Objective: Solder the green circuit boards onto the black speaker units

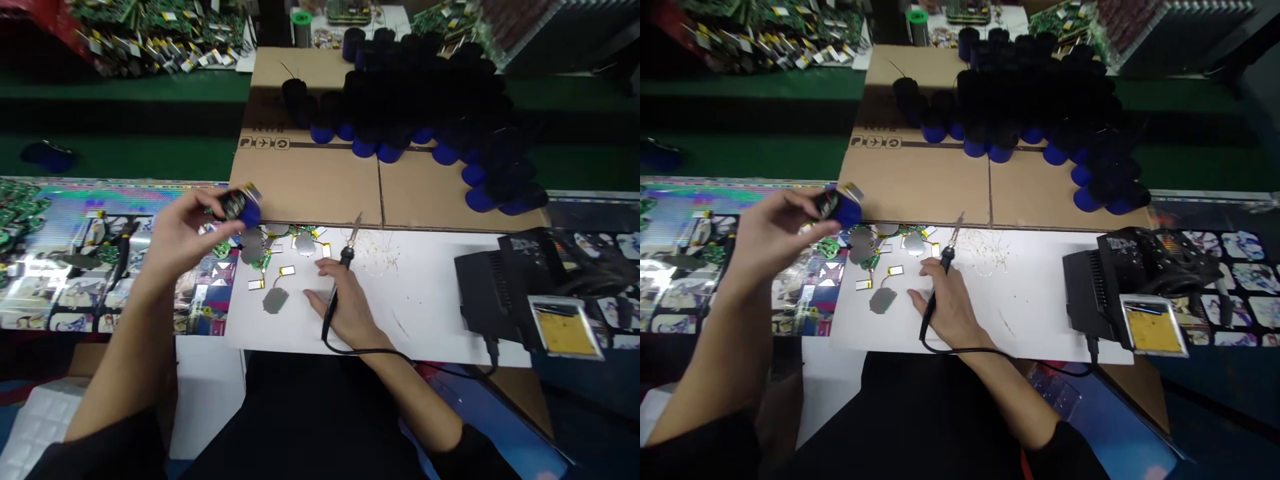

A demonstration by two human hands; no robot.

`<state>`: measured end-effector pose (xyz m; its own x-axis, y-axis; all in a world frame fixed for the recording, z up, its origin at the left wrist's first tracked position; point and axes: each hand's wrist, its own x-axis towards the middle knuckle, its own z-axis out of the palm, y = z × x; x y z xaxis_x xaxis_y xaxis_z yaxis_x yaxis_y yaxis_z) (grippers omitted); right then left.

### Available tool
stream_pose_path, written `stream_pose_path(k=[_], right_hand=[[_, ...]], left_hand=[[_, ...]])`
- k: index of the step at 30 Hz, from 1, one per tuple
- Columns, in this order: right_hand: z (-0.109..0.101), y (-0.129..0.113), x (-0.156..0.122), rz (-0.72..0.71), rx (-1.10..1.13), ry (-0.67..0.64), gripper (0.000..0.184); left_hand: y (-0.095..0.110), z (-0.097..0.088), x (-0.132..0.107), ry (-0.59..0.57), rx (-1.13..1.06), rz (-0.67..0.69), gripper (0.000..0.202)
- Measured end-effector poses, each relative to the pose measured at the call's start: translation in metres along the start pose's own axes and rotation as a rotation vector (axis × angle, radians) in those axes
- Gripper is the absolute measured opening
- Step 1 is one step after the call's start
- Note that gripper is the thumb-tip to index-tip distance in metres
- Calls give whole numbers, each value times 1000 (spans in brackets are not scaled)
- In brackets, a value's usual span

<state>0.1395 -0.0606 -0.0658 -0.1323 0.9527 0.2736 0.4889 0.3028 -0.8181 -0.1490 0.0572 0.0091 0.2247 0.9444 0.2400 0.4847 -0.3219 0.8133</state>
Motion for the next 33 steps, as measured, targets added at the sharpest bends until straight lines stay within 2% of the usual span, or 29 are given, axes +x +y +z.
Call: stream_pose_path(k=[2,4,6,9,13,15,18,21,24,26,29,31,33], right_hand=[[16,-5,1,-81,-38,-101,39],[30,-12,1,-151,-104,-195,42],[41,-17,1,-190,-170,-254,44],[46,-21,1,-198,-201,-276,40],[30,-15,-6,-106,-49,-122,31],[14,-11,-10,-67,-3,-23,29],[-14,-3,-14,-79,-27,66,28],[-39,3,-14,-104,-87,121,28],[-59,9,-15,-130,-131,185,28],[-70,11,-17,-140,-130,214,30],[-81,12,-22,-151,-114,260,35],[-86,12,-24,-161,-114,326,36],[-91,13,-25,-160,-117,383,35]], left_hand=[[-36,-24,35,178,107,-18,43],[-67,-40,67,295,237,-115,54],[-88,-49,91,325,367,-214,50],[-100,-52,113,321,438,-264,40],[-84,-36,136,375,481,-207,26],[-66,-16,149,318,481,-109,21],[-38,26,169,88,421,28,30],[-20,77,186,-54,377,96,44],[-11,121,198,-40,364,79,51],[-7,140,203,21,357,43,40],[2,151,199,76,332,18,26],[10,147,186,71,266,32,30],[21,135,160,12,137,60,35]])
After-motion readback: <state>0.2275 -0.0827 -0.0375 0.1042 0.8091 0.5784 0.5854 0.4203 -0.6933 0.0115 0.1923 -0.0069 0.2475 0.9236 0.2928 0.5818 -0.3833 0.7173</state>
